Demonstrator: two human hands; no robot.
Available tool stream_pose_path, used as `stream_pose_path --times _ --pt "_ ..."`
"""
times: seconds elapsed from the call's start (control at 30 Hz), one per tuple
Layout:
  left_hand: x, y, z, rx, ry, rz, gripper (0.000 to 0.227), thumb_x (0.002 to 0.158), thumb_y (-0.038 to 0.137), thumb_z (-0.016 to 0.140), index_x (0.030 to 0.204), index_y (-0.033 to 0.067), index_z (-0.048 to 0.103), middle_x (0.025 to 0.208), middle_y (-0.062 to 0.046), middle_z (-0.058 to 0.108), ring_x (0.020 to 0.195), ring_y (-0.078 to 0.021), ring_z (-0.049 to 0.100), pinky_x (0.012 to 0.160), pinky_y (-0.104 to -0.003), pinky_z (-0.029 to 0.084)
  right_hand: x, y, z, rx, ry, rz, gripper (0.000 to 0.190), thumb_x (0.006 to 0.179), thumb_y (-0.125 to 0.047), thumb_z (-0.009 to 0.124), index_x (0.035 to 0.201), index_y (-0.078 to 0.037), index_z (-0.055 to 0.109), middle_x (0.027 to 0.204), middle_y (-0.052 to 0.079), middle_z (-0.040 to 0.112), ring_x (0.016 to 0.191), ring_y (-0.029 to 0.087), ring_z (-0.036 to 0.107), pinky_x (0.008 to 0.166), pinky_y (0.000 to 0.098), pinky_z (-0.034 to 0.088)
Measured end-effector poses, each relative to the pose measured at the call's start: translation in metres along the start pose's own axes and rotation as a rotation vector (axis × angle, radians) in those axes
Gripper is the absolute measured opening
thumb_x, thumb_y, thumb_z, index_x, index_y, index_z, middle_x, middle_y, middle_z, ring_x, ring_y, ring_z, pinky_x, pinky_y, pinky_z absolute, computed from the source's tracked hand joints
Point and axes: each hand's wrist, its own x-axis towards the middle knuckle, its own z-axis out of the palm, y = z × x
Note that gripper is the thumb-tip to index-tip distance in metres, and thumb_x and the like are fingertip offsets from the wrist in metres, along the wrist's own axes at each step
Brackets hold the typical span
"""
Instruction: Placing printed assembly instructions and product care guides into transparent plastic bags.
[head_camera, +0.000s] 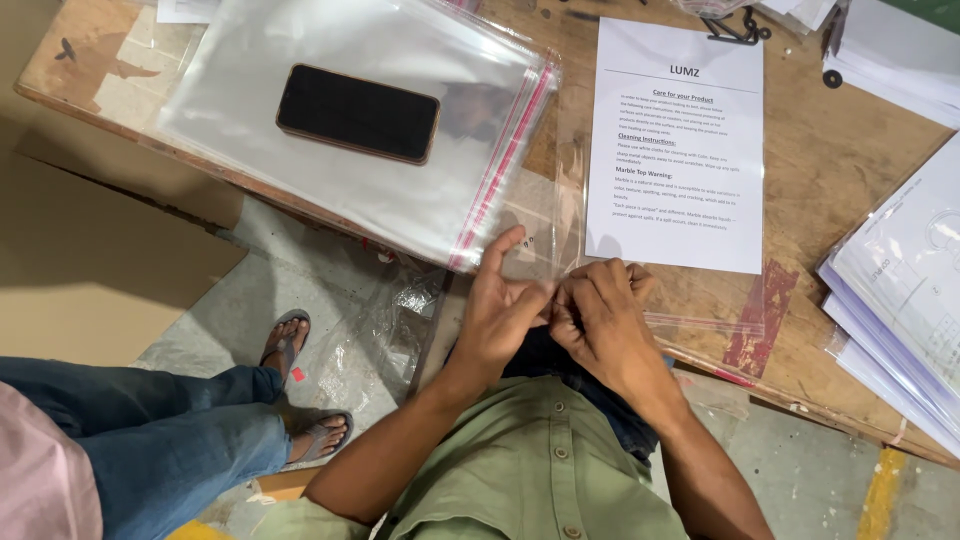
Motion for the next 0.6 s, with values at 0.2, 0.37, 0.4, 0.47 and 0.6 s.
stream_pose_path --times 0.2,0.37,0.4,0.47,0.6 --pt "0.018 -0.003 0.003 0.485 0.182 0.110 0.093 0.091 0.002 0.071 0.162 -0.0024 0.011 0.076 -0.017 0.076 0.067 -0.0168 0.070 0.068 -0.027 0.059 -0.010 0.011 0.004 0.048 0.071 -0.038 0.022 0.082 -0.012 0.072 0.099 -0.004 0.061 0.106 0.012 0.058 0.104 0.030 0.052 0.093 0.0452 0.031" --pt "0.025 0.009 -0.001 0.208 0.247 -0.021 0.094 0.087 -0.002 0.067 0.159 0.0132 0.009 0.080 -0.013 0.075 0.072 -0.0196 0.076 0.065 -0.033 0.065 -0.047 0.008 -0.016 0.134 -0.005 -0.007 0.020 0.078 -0.013 0.070 0.092 -0.006 0.058 0.099 0.009 0.058 0.097 0.029 0.054 0.099 0.0460 0.033" --pt "0.024 0.008 -0.004 0.209 0.240 -0.028 0.094 0.087 -0.002 0.067 0.159 0.0132 0.009 0.080 -0.013 0.075 0.072 -0.0196 0.076 0.065 -0.033 0.065 -0.076 0.029 -0.019 0.132 -0.001 0.001 0.020 0.078 -0.013 0.070 0.092 -0.006 0.058 0.099 0.009 0.058 0.097 0.029 0.054 0.099 0.0460 0.033" --pt "0.023 0.005 -0.010 0.150 0.166 0.037 0.085 0.091 -0.003 0.068 0.159 0.0110 0.019 0.084 -0.015 0.076 0.077 -0.0218 0.077 0.071 -0.034 0.068 -0.136 0.071 -0.025 0.076 0.248 0.266 0.024 0.085 -0.010 0.067 0.107 -0.004 0.061 0.111 0.014 0.059 0.111 0.033 0.056 0.103 0.0502 0.043" --pt "0.022 0.013 -0.008 0.303 0.174 -0.024 0.074 0.092 0.000 0.070 0.155 0.0094 0.033 0.081 -0.017 0.075 0.078 -0.0228 0.079 0.064 -0.032 0.063 -0.291 0.210 -0.004 -0.183 0.623 0.509 0.017 0.105 0.015 0.053 0.120 0.006 0.051 0.107 0.012 0.054 0.101 0.018 0.053 0.094 0.0305 0.044"
